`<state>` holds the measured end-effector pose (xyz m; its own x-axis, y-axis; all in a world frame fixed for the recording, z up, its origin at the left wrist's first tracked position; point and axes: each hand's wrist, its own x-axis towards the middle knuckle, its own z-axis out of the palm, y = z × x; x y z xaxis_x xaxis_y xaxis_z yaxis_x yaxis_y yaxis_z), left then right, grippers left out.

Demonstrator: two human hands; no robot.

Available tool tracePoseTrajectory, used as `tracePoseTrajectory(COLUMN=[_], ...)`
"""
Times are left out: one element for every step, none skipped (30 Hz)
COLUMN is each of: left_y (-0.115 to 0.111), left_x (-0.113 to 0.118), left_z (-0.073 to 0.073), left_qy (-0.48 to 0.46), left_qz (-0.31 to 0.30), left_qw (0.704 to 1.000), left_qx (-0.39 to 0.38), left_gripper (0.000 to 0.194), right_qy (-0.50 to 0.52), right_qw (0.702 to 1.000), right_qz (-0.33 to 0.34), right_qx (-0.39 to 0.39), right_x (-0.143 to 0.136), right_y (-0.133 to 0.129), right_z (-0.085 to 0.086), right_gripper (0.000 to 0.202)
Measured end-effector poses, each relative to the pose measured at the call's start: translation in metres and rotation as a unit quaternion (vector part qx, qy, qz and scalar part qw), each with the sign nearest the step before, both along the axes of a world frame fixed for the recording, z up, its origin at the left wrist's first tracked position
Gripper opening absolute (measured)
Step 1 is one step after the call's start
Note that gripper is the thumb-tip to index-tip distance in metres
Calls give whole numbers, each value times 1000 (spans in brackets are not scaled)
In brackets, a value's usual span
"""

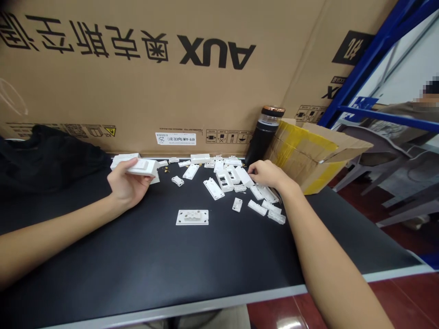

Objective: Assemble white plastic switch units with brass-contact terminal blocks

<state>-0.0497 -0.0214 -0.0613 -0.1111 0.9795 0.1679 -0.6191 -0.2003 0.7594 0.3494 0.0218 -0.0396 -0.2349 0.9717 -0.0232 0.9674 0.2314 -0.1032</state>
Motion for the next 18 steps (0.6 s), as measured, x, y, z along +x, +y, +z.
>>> tracePoseTrajectory(left_y=[0,0,-1,-1,-1,-1,-1,-1,0,0,1,1,1,1,0,0,0,-1], left_x=[0,0,0,0,0,0,0,0,0,0,0,0,0,0,1,1,1,2], left_z=[-1,-2,-3,-4,-5,-6,-7,-7,-8,-8,-9,-9,-9,-9,-9,-8,-8,-8], left_qy=[5,14,25,36,46,54,61,66,70,74,77,79,80,82,85,88,91,94], left_qz=[-8,-19,-29,-36,-43,-49,-56,-63,-70,-75,-78,-80,-82,-84,-86,-88,-89,-90], left_qw=[1000,1000,999,999,998,997,997,996,995,994,994,994,993,993,993,992,992,991], left_qx=[1,1,1,0,1,3,6,9,11,12,12,12,12,12,13,14,15,15], left_gripper=[8,8,8,8,9,10,12,14,16,18,19,20,20,20,20,20,20,20], right_qy=[-1,-2,-3,-5,-6,-7,-10,-12,-15,-18,-22,-25,-27,-30,-32,-34,-36,-38], right_qw=[1000,1000,1000,1000,1000,1000,999,999,998,998,997,997,996,995,995,994,993,992], right_qz=[-3,-7,-12,-17,-22,-29,-36,-44,-53,-61,-68,-76,-83,-90,-98,-105,-113,-120], right_qx=[2,2,3,4,5,7,9,11,12,14,14,15,14,13,11,9,7,4], right_x=[-1,-2,-4,-5,-6,-8,-9,-11,-12,-14,-15,-16,-17,-17,-17,-16,-15,-14], right_y=[0,0,0,0,-1,-1,-2,-2,-3,-3,-3,-3,-3,-3,-2,-2,-2,-2], right_z=[-1,-1,-1,-2,-2,-2,-2,-2,-3,-3,-3,-3,-4,-4,-4,-4,-4,-3], right_gripper=[21,19,18,17,17,16,15,15,15,15,15,15,15,16,17,18,19,20])
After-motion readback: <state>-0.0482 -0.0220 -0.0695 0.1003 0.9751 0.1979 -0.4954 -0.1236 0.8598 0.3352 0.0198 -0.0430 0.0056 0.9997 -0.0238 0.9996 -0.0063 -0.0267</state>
